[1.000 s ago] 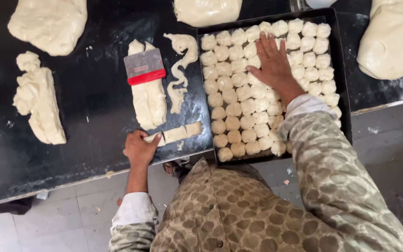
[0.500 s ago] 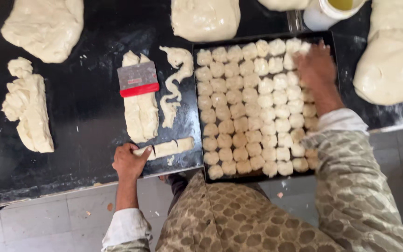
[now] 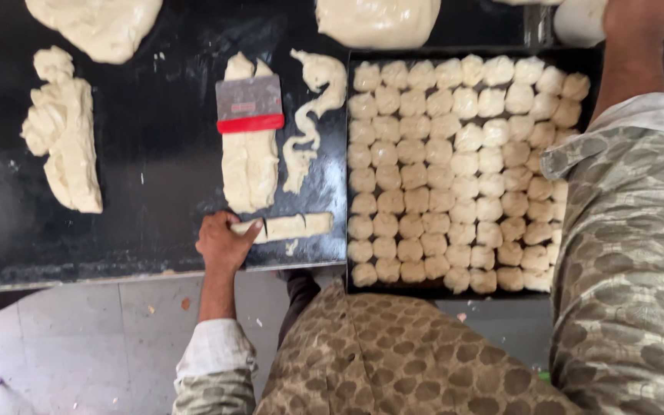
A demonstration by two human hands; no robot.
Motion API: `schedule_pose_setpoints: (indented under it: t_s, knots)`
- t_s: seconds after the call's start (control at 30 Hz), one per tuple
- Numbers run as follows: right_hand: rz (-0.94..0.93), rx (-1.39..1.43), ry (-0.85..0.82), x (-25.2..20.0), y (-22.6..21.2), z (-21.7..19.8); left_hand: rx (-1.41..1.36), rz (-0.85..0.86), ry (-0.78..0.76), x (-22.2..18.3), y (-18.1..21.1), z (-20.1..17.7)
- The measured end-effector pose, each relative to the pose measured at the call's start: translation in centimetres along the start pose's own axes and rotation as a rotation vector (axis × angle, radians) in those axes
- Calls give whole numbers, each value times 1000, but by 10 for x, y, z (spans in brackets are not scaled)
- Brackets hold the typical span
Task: The person uses a bench scraper to cut small sections of dough from a long roll and shapes each piece into a ball by hand before placing it onto a large metal tray.
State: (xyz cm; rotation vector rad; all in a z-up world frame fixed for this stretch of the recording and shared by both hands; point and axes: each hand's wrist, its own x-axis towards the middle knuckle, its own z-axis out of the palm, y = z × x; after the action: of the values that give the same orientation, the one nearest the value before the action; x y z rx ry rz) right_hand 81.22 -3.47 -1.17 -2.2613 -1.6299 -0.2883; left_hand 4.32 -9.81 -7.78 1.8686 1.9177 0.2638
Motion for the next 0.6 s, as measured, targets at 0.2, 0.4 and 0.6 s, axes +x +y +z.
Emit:
schedule_pose_setpoints:
  t_s: [0.2, 0.4, 0.6]
  knots:
    - [176, 41, 302, -70, -46, -30, -31, -39, -51, 4, 3, -5]
    - [230, 474, -198, -301, -294, -70, -15, -7, -68, 3, 0, -7]
    - [-261, 307, -438, -332, -375, -79, 11, -1, -118, 5, 3, -12]
